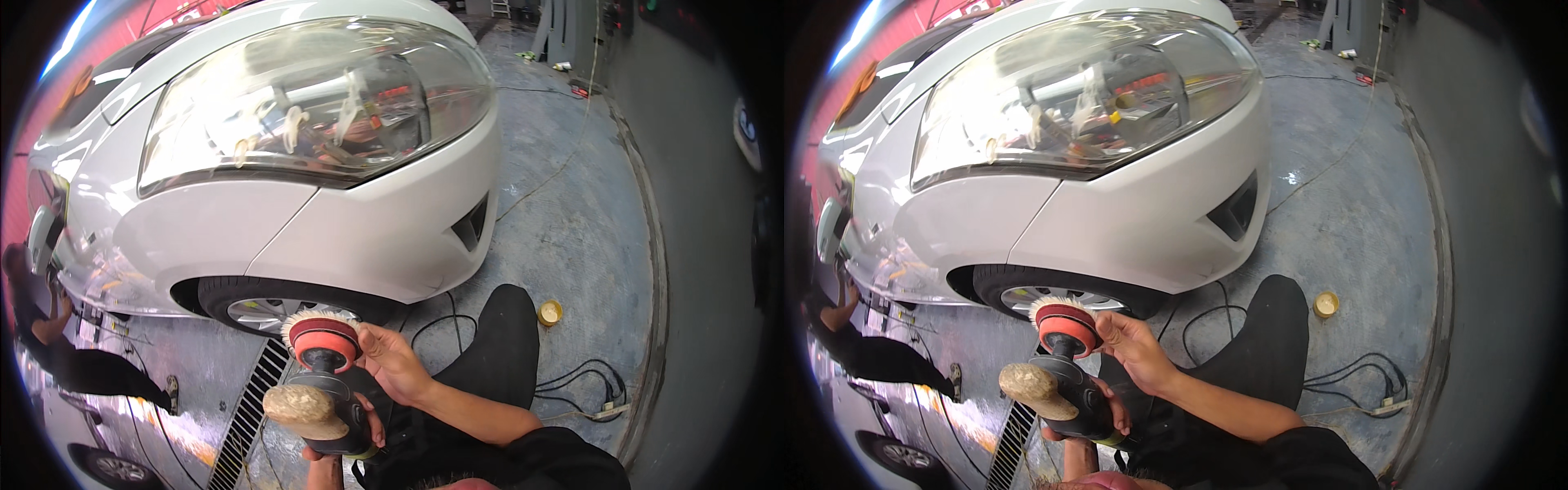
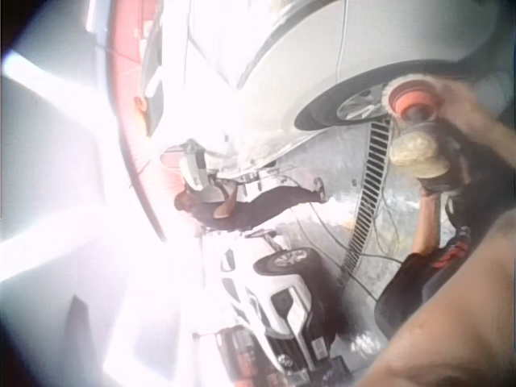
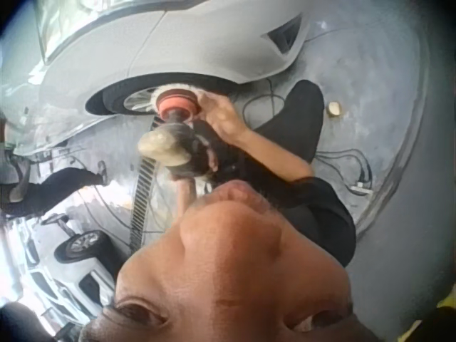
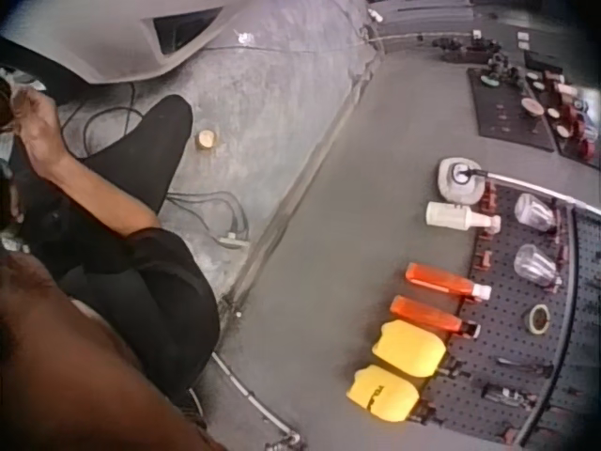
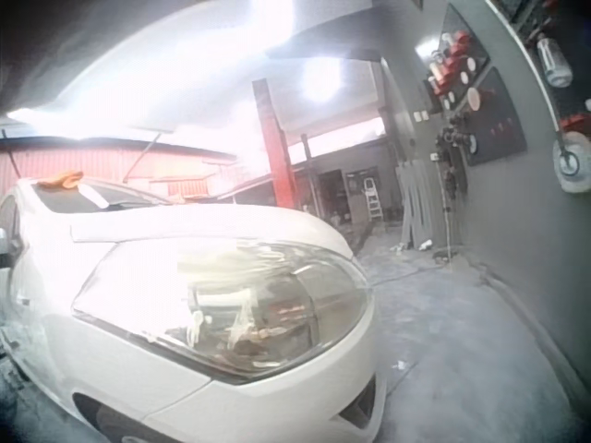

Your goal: The person uses a handheld electric polisher with a buffing pad to polish the front headlight of a white car. They move the tool across the headlight surface in circular motions, occasionally pausing to touch the surface.

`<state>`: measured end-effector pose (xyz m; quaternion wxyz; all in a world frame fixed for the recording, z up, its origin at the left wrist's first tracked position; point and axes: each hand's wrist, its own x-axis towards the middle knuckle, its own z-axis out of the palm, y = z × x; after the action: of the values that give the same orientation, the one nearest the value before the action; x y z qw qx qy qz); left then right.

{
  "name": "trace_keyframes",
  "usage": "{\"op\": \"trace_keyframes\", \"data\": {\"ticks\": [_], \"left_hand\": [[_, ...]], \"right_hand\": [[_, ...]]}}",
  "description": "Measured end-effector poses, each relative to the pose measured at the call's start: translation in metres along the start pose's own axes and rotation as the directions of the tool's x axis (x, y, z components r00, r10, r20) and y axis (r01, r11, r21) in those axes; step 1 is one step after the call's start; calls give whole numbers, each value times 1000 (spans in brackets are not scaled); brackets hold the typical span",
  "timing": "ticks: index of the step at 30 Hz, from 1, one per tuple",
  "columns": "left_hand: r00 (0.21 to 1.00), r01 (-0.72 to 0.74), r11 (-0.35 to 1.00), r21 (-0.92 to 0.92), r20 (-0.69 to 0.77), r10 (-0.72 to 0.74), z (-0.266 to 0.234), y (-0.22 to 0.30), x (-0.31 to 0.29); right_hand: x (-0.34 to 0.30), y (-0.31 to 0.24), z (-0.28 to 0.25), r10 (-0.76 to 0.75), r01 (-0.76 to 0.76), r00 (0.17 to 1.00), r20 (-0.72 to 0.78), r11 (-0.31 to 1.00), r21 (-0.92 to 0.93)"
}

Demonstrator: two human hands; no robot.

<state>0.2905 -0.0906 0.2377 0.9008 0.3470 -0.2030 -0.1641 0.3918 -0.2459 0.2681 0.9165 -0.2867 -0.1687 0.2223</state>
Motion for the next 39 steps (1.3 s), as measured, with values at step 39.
{"op": "trace_keyframes", "data": {"ticks": [39], "left_hand": [[974, -189, 474, 860, 102, 203, 93, 70, 228]], "right_hand": [[18, -63, -32, -604, 564, 792, 88, 669, -483]]}}
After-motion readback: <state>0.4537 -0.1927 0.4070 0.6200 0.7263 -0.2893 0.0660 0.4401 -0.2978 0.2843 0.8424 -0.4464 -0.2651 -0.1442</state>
